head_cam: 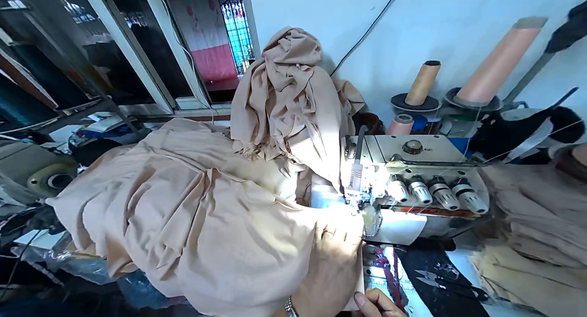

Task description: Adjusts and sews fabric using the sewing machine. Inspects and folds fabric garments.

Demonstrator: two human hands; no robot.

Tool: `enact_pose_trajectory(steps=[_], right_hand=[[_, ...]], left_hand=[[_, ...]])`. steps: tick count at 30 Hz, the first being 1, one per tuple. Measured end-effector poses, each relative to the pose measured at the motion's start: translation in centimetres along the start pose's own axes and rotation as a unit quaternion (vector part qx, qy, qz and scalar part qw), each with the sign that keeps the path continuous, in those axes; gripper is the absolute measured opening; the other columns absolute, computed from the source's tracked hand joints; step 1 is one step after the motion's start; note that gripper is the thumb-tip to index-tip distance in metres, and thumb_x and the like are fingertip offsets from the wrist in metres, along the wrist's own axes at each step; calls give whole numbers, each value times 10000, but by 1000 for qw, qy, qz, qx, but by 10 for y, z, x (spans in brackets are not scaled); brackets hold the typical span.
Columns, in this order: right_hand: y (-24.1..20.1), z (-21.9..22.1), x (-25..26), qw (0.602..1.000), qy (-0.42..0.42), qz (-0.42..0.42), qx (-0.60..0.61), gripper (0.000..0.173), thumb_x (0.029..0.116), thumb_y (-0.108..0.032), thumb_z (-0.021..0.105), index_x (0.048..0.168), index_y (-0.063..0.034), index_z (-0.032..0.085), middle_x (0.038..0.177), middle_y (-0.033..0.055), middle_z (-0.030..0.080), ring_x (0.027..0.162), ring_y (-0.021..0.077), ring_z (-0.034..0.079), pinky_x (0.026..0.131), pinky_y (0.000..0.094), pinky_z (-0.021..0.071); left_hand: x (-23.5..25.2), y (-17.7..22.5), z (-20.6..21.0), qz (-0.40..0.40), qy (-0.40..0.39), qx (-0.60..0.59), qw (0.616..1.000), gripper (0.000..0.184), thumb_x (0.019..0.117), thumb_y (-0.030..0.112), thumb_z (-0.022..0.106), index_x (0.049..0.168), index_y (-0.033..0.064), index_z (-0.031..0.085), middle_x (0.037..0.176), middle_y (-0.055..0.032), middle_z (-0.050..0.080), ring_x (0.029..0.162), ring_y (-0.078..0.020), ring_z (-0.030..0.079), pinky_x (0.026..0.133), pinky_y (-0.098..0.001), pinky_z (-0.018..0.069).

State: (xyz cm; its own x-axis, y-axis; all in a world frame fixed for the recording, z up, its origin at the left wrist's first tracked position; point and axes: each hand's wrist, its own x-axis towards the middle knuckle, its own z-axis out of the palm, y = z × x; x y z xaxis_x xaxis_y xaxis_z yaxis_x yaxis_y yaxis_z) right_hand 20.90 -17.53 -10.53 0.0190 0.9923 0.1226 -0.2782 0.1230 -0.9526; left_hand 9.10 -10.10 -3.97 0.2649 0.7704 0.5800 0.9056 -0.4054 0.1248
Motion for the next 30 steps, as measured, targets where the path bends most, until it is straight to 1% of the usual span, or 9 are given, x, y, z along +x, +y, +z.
enact_pose_trajectory(steps=[6,9,12,16,19,21,24,27,30], right_hand=[[-11,12,16,1000,16,-7,13,192,975,10,564,828,-96,629,711,-54,647,603,48,624,596,232,561],[-16,20,39,998,52,-23,31,192,959,11,563,807,-83,633,699,-29,644,580,69,621,572,242,564],[-26,28,66,995,92,-21,20,192,933,-7,559,768,-85,618,657,-31,623,541,51,600,527,207,538],[-37,37,93,989,146,26,21,341,938,44,553,630,-100,545,542,-35,557,462,27,539,461,160,471],[-34,38,95,987,157,24,26,354,960,37,537,631,-92,548,530,-34,539,445,27,518,448,157,450],[-26,35,87,989,148,-5,4,315,980,3,510,691,-80,603,562,-49,573,476,18,552,475,156,483],[-5,22,71,987,101,-88,-86,356,1014,-81,450,713,-91,638,601,-93,586,520,-18,552,517,150,488],[15,12,60,983,50,-122,-124,366,1025,-100,466,702,-74,637,616,-81,608,557,-32,585,558,146,517],[29,8,59,972,7,-182,-147,394,1040,-177,510,682,-52,619,620,-49,591,573,-28,565,566,141,500]], left_hand=[[4,-15,-11,-17,2,-85,996,277,995,196,568,1166,149,781,1239,-39,734,1173,-250,682,1055,-496,497],[0,-24,-11,-25,-7,-86,996,282,995,254,566,1132,146,788,1163,-13,757,1140,-236,694,1100,-583,423],[10,-39,-8,-47,-43,-143,988,314,1009,335,553,1090,139,785,1036,5,757,1103,-181,678,1149,-516,384],[34,-69,2,-90,-113,-194,970,343,990,326,590,1219,119,740,1256,-45,701,1312,-198,556,1216,-441,297],[50,-89,9,-125,-158,-228,953,432,963,181,663,1346,-12,615,1431,-188,577,1422,-310,454,1235,-443,272],[54,-92,8,-104,-95,-238,961,443,936,52,660,1362,-43,582,1410,-213,576,1359,-326,508,1185,-462,348],[68,-82,4,-34,115,-196,973,243,991,83,589,1207,18,681,1145,-130,698,1070,-266,666,951,-473,520],[79,-71,-13,52,135,-277,950,429,1060,263,480,1388,-2,561,1273,-154,644,1169,-245,620,997,-422,503],[82,-58,-21,108,111,-348,925,571,1079,414,446,1453,-15,496,1388,-170,593,1261,-221,578,1068,-386,464]])
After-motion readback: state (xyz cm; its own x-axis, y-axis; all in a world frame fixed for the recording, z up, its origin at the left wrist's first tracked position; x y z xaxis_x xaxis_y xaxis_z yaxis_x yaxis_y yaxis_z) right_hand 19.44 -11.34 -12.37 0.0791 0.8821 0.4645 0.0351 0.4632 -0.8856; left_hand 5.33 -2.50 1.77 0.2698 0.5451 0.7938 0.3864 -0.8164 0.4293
